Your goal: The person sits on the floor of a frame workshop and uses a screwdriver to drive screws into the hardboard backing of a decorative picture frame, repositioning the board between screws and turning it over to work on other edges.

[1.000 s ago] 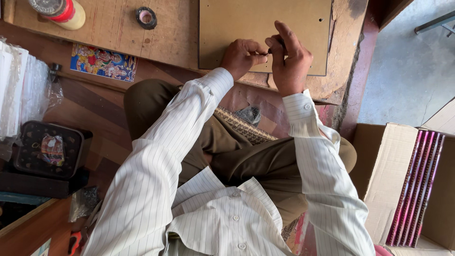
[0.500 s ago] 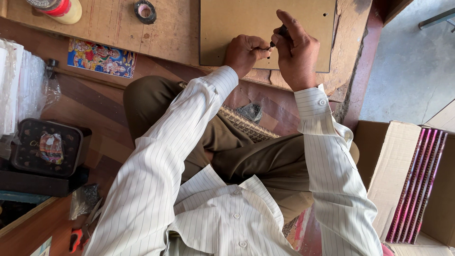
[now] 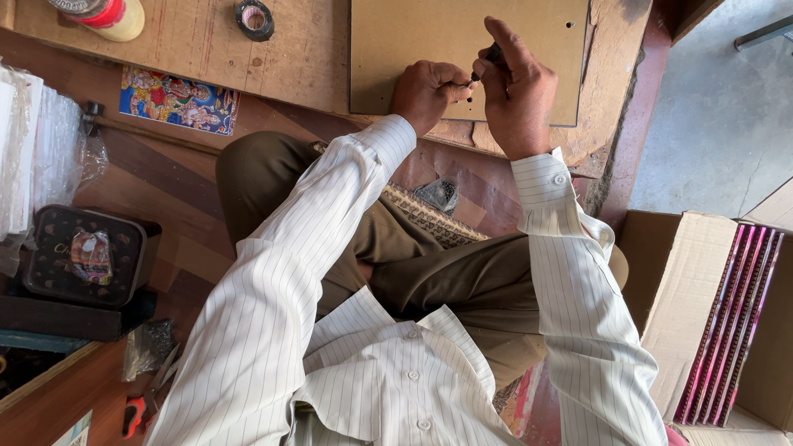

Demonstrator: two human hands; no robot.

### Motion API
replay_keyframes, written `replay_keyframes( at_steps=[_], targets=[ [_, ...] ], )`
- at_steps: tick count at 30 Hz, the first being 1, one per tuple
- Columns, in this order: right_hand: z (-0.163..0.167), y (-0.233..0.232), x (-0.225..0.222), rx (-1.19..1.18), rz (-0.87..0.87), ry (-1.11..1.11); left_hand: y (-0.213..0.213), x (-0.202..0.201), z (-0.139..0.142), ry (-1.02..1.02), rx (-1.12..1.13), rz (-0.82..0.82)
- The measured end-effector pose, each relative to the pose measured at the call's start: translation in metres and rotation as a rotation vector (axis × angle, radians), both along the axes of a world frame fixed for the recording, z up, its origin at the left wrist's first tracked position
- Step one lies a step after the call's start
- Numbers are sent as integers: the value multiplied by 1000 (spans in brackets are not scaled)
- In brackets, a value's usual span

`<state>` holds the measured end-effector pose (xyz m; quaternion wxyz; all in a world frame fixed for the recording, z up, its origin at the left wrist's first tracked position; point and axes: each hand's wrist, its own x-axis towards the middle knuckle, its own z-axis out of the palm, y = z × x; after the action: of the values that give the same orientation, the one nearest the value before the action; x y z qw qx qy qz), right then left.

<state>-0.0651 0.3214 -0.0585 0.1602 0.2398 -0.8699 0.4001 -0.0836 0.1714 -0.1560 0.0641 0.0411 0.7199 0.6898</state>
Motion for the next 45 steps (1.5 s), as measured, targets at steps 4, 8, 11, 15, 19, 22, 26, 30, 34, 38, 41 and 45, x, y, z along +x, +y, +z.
replay_keyframes(
  at_steps=[4, 8, 11, 15, 19, 22, 26, 30, 34, 38, 41, 45],
  targets=[
    [-2, 3, 10, 44, -29, 38, -1, 3, 2, 48, -115, -5],
    [-4, -1, 14, -35, -196, -9, 1, 5, 1, 78, -186, -8],
    [-2, -7, 15, -23, -256, -21, 2, 5, 0, 69, -179, -19],
    [0, -9, 20, -13, -148, 73, 1, 5, 0, 70, -213, -7],
    [-4, -8, 18, -60, -182, 34, -2, 6, 3, 107, -164, -39],
    [-5, -6, 14, -100, -284, -125, -3, 5, 6, 21, -152, -57],
    [-3, -5, 10, -40, -270, -54, -2, 4, 10, 140, -307, -21],
    [-2, -3, 13, -76, -131, 12, 1, 4, 8, 99, -287, 8],
    [-4, -1, 11, -68, -204, -36, 1, 3, 3, 75, -264, -20],
    [-4, 1, 5, -57, -187, 18, 0, 0, 2, 104, -225, -7],
    [-5, 1, 5, -72, -212, -10, 0, 3, 3, 116, -241, -31],
    [-3, -2, 5, -57, -313, -71, -1, 4, 8, 143, -252, -45]
  ],
)
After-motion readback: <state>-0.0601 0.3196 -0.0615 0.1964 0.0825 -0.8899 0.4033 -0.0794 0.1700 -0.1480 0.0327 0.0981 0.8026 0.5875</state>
